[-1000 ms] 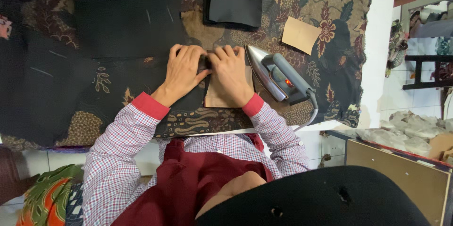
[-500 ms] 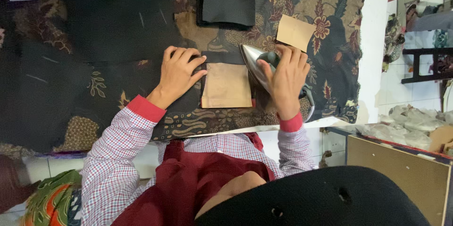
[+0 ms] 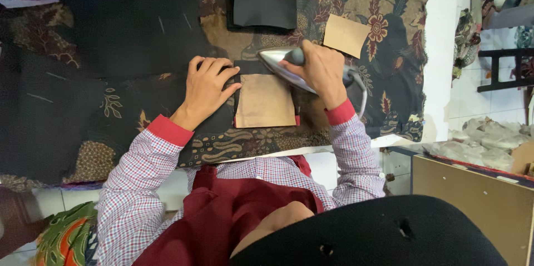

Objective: The person irons small black fabric pieces by placing a brown paper sheet over each piece and pressing with an electric iron. The person repeatedly flips the fabric, repositions the paper, and irons both sides, stacking finished pieces to the side.

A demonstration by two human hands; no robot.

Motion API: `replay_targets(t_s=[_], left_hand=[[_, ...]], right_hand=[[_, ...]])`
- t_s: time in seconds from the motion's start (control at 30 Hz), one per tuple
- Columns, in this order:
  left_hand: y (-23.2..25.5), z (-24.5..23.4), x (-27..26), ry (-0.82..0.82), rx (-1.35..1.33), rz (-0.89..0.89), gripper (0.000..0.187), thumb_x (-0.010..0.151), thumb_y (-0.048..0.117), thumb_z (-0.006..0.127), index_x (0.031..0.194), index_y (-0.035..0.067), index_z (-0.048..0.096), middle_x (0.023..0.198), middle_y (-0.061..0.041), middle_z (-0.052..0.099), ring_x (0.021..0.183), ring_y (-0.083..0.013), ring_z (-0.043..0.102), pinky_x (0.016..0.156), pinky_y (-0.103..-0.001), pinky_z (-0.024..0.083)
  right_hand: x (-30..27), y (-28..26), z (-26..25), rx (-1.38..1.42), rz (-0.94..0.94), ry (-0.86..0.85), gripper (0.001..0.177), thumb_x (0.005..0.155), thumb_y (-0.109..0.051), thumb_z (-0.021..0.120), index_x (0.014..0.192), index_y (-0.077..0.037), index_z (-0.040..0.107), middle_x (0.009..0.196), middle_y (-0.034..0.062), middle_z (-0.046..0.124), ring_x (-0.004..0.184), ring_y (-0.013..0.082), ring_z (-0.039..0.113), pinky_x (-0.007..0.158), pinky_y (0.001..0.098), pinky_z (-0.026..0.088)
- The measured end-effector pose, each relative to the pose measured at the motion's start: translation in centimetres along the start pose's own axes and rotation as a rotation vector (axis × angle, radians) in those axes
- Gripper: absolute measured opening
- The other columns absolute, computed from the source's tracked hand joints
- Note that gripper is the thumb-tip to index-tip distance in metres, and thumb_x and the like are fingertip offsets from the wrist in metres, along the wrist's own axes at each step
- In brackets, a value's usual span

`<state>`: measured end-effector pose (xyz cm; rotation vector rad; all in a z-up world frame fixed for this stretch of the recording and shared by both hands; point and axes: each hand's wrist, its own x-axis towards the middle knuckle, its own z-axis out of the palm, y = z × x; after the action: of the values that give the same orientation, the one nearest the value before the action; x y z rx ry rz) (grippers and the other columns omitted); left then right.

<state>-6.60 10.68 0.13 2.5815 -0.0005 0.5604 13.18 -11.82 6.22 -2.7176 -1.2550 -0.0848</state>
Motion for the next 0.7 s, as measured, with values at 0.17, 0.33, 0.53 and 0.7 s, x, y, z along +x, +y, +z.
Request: replay_targets(t_s=[0.17, 0.33, 0.53, 0.7], left_hand=[[0.1, -0.1, 0.0, 0.005, -0.018, -0.022, 0.034, 0.085, 0.031, 0.082, 0.11, 0.01, 0.073, 0.118, -0.001, 0.069, 0.112, -0.0212, 0.062, 0.105, -0.044, 0.037], [0.1, -0.1, 0.0, 0.009, 0.029, 0.01, 0.031, 0.087, 0.032, 0.081, 0.107, 0.011, 0.073, 0.118, -0.001, 0.071, 0.11, -0.0203, 0.063, 0.105, -0.043, 0.037], [0.3, -0.1, 0.1, -0.015, 0.102, 0.048, 0.03, 0.088, 0.032, 0.079, 0.11, 0.01, 0.075, 0.118, -0.002, 0.068, 0.112, -0.0202, 0.061, 0.107, -0.045, 0.036], [-0.2, -0.1, 0.1, 0.013, 0.058, 0.06, 0.015, 0.093, 0.023, 0.075, 0.105, 0.014, 0.076, 0.111, -0.001, 0.068, 0.11, -0.0204, 0.063, 0.107, -0.049, 0.035]], right_hand=[[2.6, -1.5, 0.7, 0.018, -0.161, -0.028, 0.06, 0.08, -0.065, 0.082, 0.076, -0.009, 0.061, 0.065, 0.0118, 0.066, 0.055, 0.032, 0.065, 0.05, 0.0429, 0.048], [3.2, -2.3, 0.9, 0.023, -0.199, 0.023, 0.059, 0.077, -0.064, 0.083, 0.073, -0.01, 0.061, 0.063, 0.0106, 0.065, 0.054, 0.0309, 0.064, 0.048, 0.0422, 0.047], [3.3, -2.1, 1.0, 0.039, -0.208, 0.01, 0.06, 0.08, -0.064, 0.083, 0.073, -0.01, 0.059, 0.062, 0.0098, 0.065, 0.053, 0.0291, 0.064, 0.048, 0.0414, 0.047], [2.9, -2.2, 1.0, 0.044, -0.232, 0.042, 0.059, 0.079, -0.063, 0.083, 0.076, -0.009, 0.059, 0.065, 0.0106, 0.065, 0.054, 0.0298, 0.064, 0.049, 0.0408, 0.047]])
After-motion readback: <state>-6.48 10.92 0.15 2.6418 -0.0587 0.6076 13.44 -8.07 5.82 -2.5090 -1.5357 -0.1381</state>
